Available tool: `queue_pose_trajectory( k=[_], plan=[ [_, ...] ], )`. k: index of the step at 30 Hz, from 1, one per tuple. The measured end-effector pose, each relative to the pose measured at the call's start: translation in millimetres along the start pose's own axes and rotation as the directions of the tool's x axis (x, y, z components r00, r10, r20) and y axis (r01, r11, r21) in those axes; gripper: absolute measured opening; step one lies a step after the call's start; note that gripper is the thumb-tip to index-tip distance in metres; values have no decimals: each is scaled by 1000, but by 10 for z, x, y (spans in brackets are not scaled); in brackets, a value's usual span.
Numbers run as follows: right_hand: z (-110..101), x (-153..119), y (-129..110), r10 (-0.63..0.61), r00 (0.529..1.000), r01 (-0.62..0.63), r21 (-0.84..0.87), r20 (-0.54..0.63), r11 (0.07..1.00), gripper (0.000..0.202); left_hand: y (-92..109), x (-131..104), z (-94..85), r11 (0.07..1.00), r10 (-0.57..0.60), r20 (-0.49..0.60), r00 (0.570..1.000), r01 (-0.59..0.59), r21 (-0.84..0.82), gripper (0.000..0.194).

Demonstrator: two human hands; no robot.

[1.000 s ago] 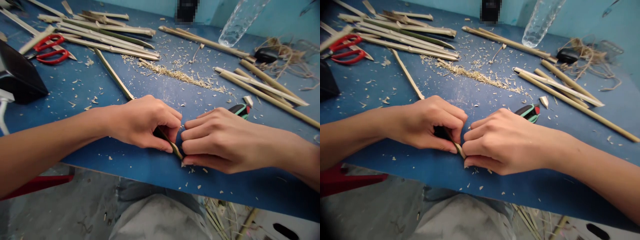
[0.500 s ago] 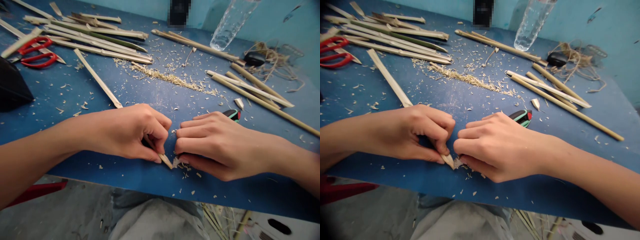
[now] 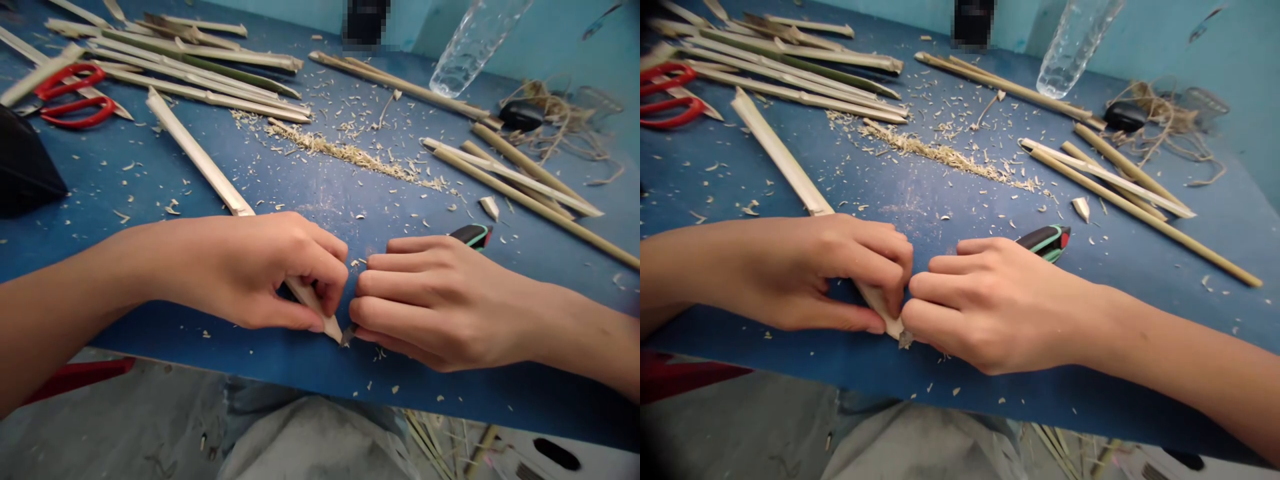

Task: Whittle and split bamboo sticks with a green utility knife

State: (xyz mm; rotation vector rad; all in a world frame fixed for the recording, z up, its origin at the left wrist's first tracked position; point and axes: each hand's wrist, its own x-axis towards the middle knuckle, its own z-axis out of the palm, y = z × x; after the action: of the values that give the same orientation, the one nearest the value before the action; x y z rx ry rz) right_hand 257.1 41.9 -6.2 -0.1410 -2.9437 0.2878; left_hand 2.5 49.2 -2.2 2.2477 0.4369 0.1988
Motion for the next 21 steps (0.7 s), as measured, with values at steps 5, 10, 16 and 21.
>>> queue_pose_trajectory(
  k=[5,10,16,21],
  plan=[
    [-110,-36,56,24,994,-25,10,109,1000,29,-21,2,4,998,13,8,1000,-13,65,13],
    [-283,-93,66,70,959,-92,71,274,993,17,9,10,2,998,23,1,1000,-23,63,15],
    [-384,-179,113,162,956,-146,-86,242,986,20,3,7,-63,974,-15,-273,962,-47,-220,49],
    [-333,-193,253,187,965,-162,-143,183,976,27,-1,-2,-120,733,-114,-375,920,-177,-657,93]
  ],
)
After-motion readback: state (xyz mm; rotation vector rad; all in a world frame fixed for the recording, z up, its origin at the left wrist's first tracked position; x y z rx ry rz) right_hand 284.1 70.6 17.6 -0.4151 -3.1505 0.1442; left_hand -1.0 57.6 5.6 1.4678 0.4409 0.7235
